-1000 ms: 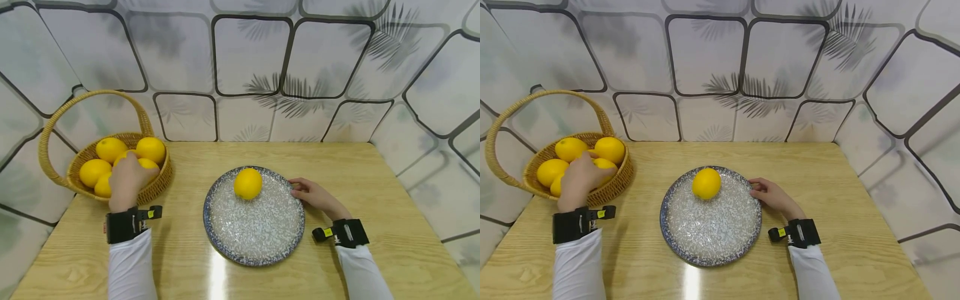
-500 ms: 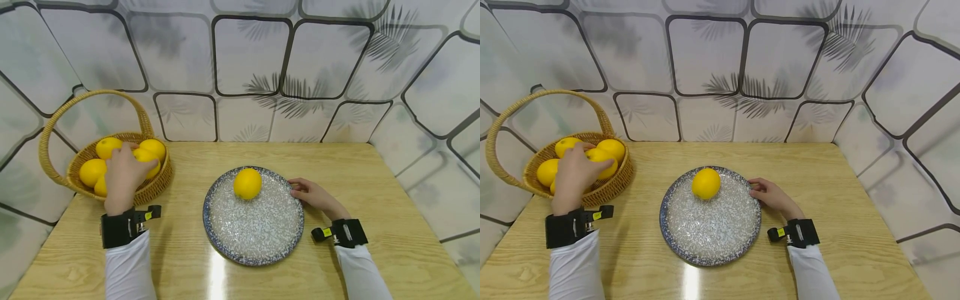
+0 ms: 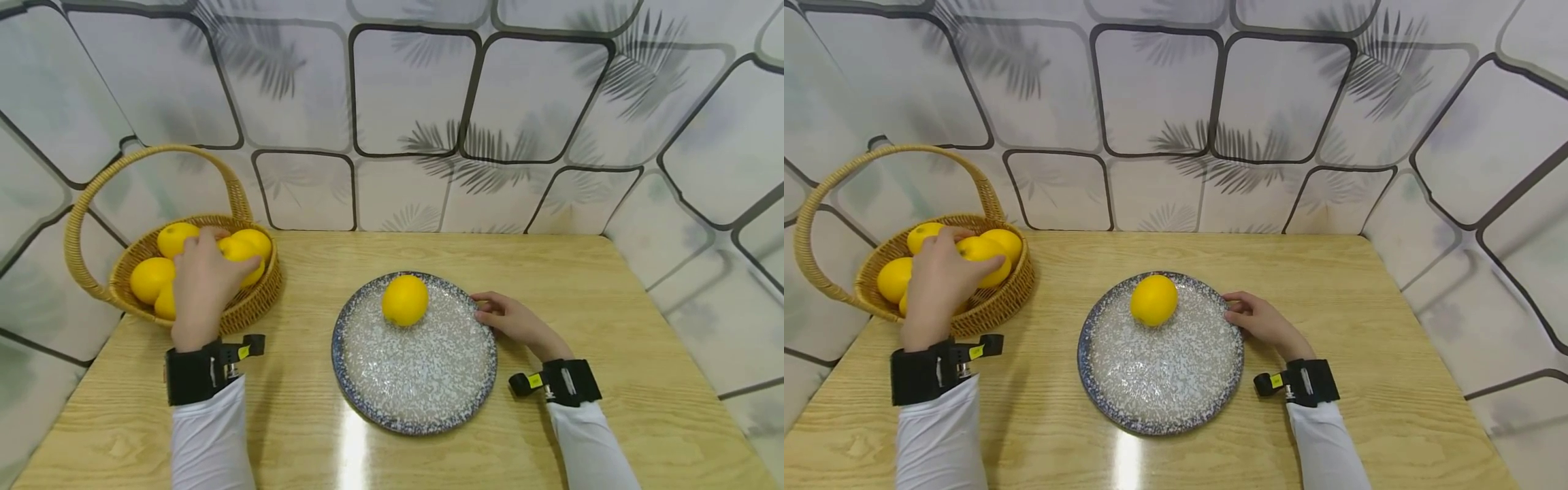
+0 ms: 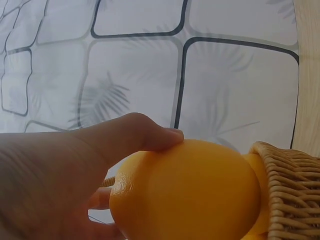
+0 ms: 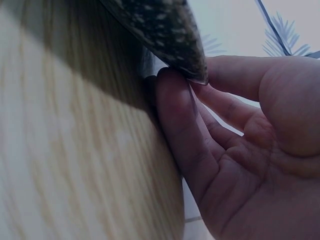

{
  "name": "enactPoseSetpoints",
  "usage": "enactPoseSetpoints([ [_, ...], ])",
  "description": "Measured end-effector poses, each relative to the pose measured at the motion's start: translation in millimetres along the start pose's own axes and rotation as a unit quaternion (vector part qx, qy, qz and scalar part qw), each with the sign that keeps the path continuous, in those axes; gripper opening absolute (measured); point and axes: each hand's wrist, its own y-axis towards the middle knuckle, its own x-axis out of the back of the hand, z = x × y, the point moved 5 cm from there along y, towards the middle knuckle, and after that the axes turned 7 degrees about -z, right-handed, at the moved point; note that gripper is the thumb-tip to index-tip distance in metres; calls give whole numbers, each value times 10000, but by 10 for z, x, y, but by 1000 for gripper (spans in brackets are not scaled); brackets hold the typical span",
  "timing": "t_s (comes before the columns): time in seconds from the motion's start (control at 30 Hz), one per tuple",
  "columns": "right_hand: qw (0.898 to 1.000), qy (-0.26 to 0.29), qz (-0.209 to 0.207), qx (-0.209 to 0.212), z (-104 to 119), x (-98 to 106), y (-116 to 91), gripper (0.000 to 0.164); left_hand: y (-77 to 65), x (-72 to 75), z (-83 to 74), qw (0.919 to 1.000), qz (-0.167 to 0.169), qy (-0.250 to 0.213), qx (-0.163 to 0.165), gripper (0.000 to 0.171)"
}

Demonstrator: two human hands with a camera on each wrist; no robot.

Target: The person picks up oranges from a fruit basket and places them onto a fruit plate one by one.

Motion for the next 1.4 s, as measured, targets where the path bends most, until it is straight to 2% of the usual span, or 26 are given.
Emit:
enactPoseSetpoints([
  [0.23,9998,183,-39,-108,-29,19,14,54,-10,26,-43,9998,-49,-167,-87,79],
  [0.53,9999,121,-11,-29,-4,-2,-31,54,-8,-32,-125,9993,169,-283,-181,79],
  [0.83,9997,212,-16,-76,-34,-6,-19,54,-27,-54,-227,9983,165,-269,-484,78],
  [1.23,9997,200,-35,-122,-63,7,33,54,-94,-57,-409,9890,948,-817,-783,80],
  [1.4,9996,247,-16,-115,-61,6,30,55,-130,-76,-471,9821,1290,-1107,-812,79],
])
